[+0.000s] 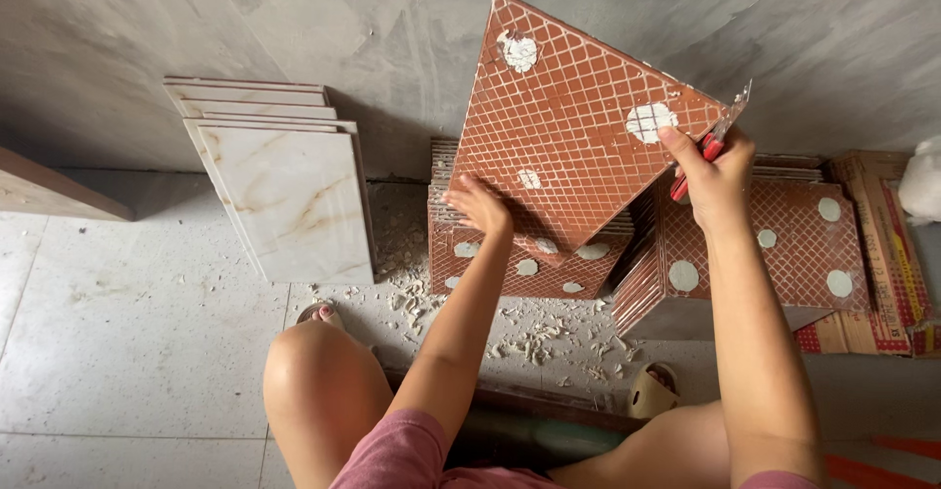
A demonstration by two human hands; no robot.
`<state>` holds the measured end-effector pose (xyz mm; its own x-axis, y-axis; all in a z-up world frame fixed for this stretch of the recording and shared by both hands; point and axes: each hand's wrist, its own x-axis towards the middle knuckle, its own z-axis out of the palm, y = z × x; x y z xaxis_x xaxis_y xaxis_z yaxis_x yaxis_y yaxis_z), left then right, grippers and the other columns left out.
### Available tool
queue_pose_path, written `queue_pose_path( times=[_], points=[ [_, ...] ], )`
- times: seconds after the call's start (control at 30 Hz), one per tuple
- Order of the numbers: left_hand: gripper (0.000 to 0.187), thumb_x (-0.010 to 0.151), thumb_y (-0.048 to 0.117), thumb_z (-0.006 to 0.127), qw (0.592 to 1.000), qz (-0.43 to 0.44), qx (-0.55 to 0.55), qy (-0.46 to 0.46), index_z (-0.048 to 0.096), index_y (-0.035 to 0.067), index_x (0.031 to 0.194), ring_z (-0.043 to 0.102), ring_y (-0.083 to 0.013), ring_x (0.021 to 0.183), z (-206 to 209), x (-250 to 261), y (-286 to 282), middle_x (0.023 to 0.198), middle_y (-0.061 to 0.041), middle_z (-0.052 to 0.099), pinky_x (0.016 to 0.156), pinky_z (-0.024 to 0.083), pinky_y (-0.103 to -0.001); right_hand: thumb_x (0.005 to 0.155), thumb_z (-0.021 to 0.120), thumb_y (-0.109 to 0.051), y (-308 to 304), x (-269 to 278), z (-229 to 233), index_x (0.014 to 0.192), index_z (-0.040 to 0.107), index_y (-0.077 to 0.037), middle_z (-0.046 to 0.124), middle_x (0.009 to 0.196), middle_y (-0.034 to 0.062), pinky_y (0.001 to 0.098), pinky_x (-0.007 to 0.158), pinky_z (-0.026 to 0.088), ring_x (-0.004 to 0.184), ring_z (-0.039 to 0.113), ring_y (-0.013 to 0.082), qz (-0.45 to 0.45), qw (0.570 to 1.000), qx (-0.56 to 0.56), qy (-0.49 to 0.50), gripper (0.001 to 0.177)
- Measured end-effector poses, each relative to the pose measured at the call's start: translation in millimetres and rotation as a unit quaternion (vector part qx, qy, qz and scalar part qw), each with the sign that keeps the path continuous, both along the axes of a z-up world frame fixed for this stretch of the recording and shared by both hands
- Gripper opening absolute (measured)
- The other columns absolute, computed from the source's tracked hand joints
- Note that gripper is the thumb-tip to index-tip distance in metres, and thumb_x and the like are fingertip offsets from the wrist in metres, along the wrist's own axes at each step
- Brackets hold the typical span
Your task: The person scrapes dried adhesive residue from the back of square ceramic tiles using a utility knife. They work on one tile at a time, scraping the white spots and then placing the tile aside.
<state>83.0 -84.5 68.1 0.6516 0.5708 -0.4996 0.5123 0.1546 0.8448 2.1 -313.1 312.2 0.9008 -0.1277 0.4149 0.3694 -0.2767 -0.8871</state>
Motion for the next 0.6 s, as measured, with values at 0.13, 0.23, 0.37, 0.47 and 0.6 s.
queue_pose_path(
  times=[0.13, 0.23, 0.37, 0.47, 0.6],
  points=[
    [0.088, 0.102, 0.065, 0.005, 0.998, -0.035, 0.049, -0.001, -0.011, 0.0, 0.16, -0.014, -0.025, 0.158, -18, 1, 10, 0.168, -0.013, -0.022, 0.127, -0.008, -0.046, 0.1, 0.086, -0.015, -4, 6, -10, 0.081, 0.054, -0.01, 0.06, 0.073, -0.0013, 0.0232, 0.053, 0.048, 0.058, 0.057, 0.0081, -0.013, 1.0, 0.015, -0.001, 0.038],
    [0.092, 0.103, 0.067, 0.008, 0.986, -0.107, 0.101, -0.073, -0.017, -0.003, 0.158, -0.02, -0.0264, 0.157, -15, -28, -21, 0.167, -0.015, -0.028, 0.128, -0.009, -0.046, 0.102, 0.086, -0.014, -5, 8, -14, 0.081, 0.053, -0.01, 0.06, 0.073, -0.0016, 0.0227, 0.053, 0.047, 0.057, 0.056, 0.0078, -0.005, 1.0, 0.019, -0.001, 0.039],
    [0.091, 0.103, 0.068, 0.008, 0.949, -0.202, 0.107, -0.22, -0.017, 0.001, 0.16, -0.021, -0.0285, 0.159, 18, -80, -35, 0.17, -0.017, -0.028, 0.128, -0.01, -0.051, 0.106, 0.087, -0.012, -7, 11, -9, 0.082, 0.054, -0.008, 0.061, 0.073, -0.0008, 0.022, 0.055, 0.049, 0.058, 0.058, 0.0077, 0.001, 1.0, 0.02, -0.012, 0.041],
    [0.091, 0.104, 0.07, 0.01, 0.886, -0.211, 0.174, -0.373, -0.013, 0.005, 0.164, -0.016, -0.0274, 0.163, 59, -92, -26, 0.175, -0.015, -0.02, 0.134, -0.007, -0.053, 0.106, 0.085, -0.012, -5, 7, -6, 0.095, 0.063, -0.005, 0.067, 0.083, 0.0, 0.0207, 0.057, 0.05, 0.065, 0.061, 0.0067, 0.01, 0.999, 0.032, -0.003, 0.025],
    [0.107, 0.101, 0.069, 0.043, 0.849, -0.16, 0.258, -0.432, -0.013, 0.007, 0.167, -0.014, -0.029, 0.166, 125, -38, -2, 0.177, -0.014, -0.02, 0.137, -0.007, -0.055, 0.104, 0.083, -0.01, -3, 5, -1, 0.108, 0.069, -0.002, 0.072, 0.096, 0.0012, 0.0191, 0.059, 0.05, 0.072, 0.062, 0.0051, 0.02, 0.999, 0.039, -0.004, 0.017]
  ],
)
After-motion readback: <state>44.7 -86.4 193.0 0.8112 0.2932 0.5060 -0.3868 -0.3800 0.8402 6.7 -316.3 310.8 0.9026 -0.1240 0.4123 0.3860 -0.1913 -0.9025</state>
